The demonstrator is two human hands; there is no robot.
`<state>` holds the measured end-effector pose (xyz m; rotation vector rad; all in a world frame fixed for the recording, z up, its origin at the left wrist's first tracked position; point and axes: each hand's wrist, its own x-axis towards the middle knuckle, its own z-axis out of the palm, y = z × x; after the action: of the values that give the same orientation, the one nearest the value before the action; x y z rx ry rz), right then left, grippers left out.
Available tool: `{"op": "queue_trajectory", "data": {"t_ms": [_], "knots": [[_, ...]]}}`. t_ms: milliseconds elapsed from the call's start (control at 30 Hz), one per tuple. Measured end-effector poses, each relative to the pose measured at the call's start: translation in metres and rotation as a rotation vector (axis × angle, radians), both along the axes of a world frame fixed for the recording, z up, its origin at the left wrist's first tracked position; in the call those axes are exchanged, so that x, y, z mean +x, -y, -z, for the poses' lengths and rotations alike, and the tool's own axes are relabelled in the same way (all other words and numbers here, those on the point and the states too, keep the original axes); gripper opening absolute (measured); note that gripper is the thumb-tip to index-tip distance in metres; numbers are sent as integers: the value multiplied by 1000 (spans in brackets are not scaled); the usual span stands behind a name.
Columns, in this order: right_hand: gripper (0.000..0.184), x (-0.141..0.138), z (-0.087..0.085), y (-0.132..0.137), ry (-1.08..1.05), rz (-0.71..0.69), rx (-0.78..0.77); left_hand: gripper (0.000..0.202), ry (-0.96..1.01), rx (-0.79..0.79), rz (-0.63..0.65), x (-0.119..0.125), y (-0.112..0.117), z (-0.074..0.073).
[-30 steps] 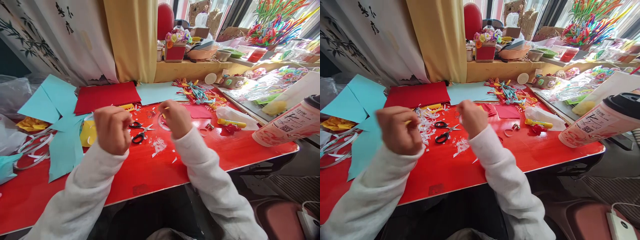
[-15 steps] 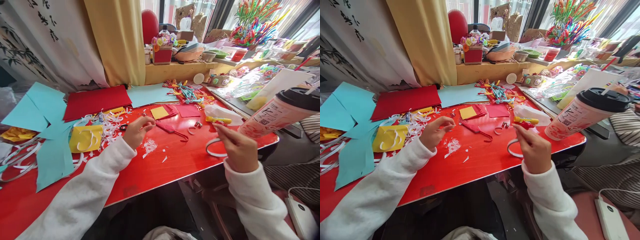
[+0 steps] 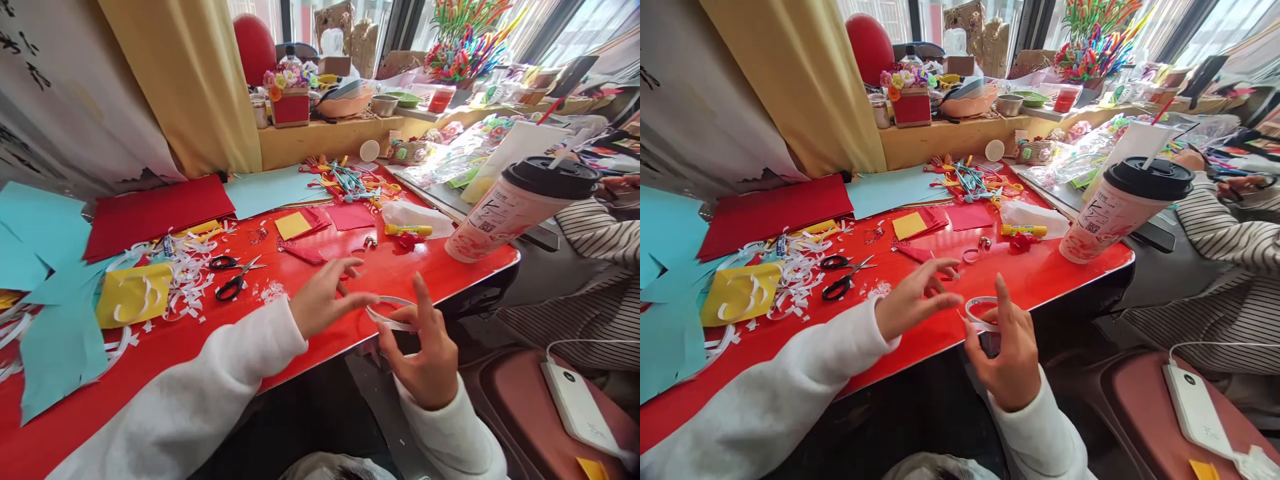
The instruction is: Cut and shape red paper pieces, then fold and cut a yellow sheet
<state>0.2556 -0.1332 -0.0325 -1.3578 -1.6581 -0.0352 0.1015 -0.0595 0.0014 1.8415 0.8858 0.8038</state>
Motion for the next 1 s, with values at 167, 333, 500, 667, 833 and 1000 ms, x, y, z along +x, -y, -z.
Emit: {"op": "queue_trajectory", "data": {"t_ms": [167,333,500,667,833,1000], "knots": [[67,-8,4,3,2,-70,-101,42,28,16,85,5,25,2],[51,-5,10,10,-88,-134,-227,43,6,87,87,6,23,8],[38,6,17,7,-88,29,-111,39,-105,175,-128,-5,7,12],[22,39,33,-32,131,208,84,13,-128,259,-315,-26,-18,13],[28,59,33,-67,418,163,-79,7,-19,283,-289,-38,-28,14],[29,44,9,-73,459,-21,-52,12,16,129,-189,-46,-31,17]]}}
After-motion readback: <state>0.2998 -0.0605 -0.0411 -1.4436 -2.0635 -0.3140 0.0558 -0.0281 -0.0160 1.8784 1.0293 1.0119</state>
